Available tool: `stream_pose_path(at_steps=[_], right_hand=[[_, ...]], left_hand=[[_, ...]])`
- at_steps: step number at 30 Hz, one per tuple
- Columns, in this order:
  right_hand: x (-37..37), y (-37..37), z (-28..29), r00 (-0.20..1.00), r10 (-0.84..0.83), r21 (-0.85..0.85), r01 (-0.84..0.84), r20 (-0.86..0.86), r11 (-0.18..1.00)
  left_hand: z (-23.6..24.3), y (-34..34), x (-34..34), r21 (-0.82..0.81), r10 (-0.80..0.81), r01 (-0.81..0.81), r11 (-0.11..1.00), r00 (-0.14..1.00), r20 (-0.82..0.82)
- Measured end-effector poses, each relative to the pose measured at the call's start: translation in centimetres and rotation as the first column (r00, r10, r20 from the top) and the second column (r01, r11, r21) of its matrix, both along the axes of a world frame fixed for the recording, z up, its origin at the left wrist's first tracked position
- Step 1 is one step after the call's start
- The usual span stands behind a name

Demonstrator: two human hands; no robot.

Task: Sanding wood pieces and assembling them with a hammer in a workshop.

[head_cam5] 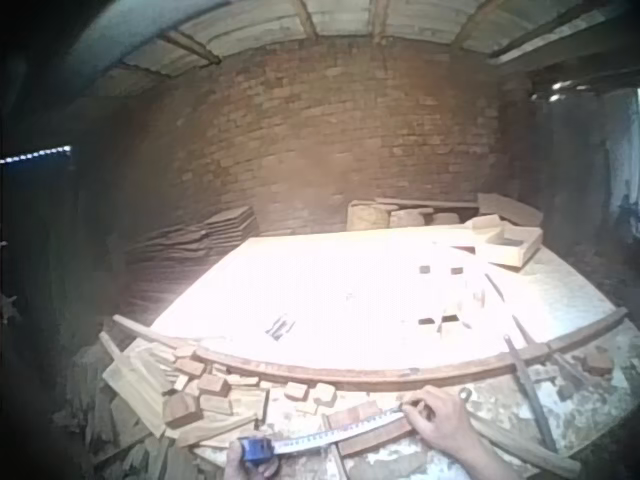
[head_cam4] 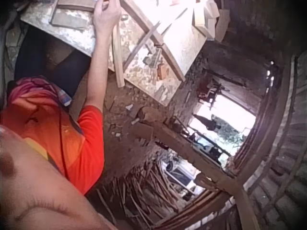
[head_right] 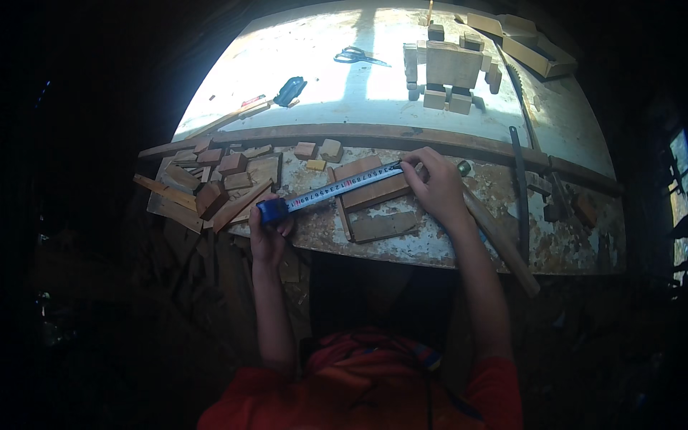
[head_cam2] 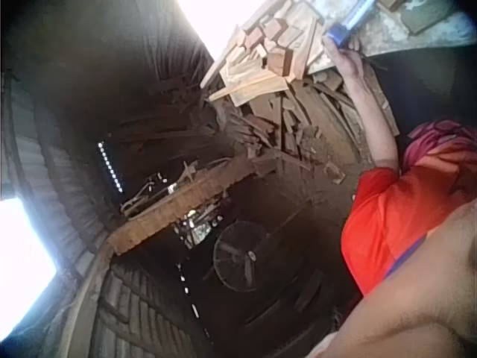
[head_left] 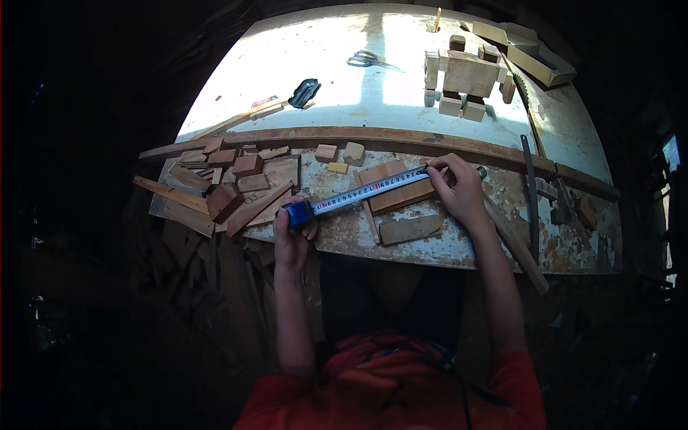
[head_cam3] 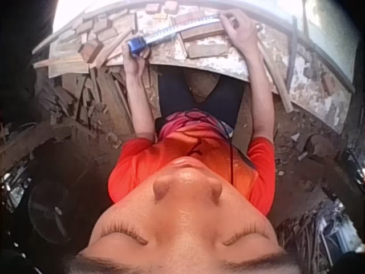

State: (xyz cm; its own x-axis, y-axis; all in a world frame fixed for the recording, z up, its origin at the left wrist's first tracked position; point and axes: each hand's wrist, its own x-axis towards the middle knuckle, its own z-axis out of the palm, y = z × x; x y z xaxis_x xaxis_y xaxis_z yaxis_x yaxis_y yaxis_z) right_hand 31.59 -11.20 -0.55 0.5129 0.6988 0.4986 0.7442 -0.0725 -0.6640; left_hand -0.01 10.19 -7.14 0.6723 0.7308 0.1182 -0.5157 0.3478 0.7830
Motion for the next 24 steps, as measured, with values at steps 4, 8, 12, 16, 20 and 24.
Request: stream_pose_path(at_steps=[4, 8, 12, 16, 20, 24], right_hand=[[0.0, 0.0, -0.1, 1.0, -0.004, -0.006, 0.004, 0.005, 1.0], [-0.1, 0.1, 0.1, 1.0, -0.011, 0.006, 0.011, -0.003, 1.0], [-0.2, 0.0, 0.3, 1.0, -0.017, 0.013, 0.017, -0.01, 1.0], [-0.3, 0.0, 0.4, 1.0, -0.007, 0.036, 0.007, -0.003, 0.999], [-0.8, -0.2, 1.1, 0.997, -0.015, -0.007, 0.015, -0.072, 1.0], [-0.8, -0.3, 1.0, 0.999, 0.006, 0.01, -0.007, 0.041, 1.0]], left_hand=[[0.4, -0.1, 0.2, 0.012, 0.011, -0.01, 1.0, 0.998, -0.054], [0.8, -0.2, 0.4, 0.019, 0.031, -0.029, 0.999, 0.995, -0.095], [0.9, -0.2, 0.5, -0.012, 0.046, -0.048, 0.999, 0.992, -0.116], [1.2, -0.4, 0.7, -0.052, 0.065, -0.073, 0.996, 0.988, -0.142], [1.7, -0.4, 0.8, -0.069, 0.063, -0.075, 0.995, 0.984, -0.166], [1.9, -0.4, 1.1, -0.089, 0.081, -0.098, 0.991, 0.981, -0.178]])
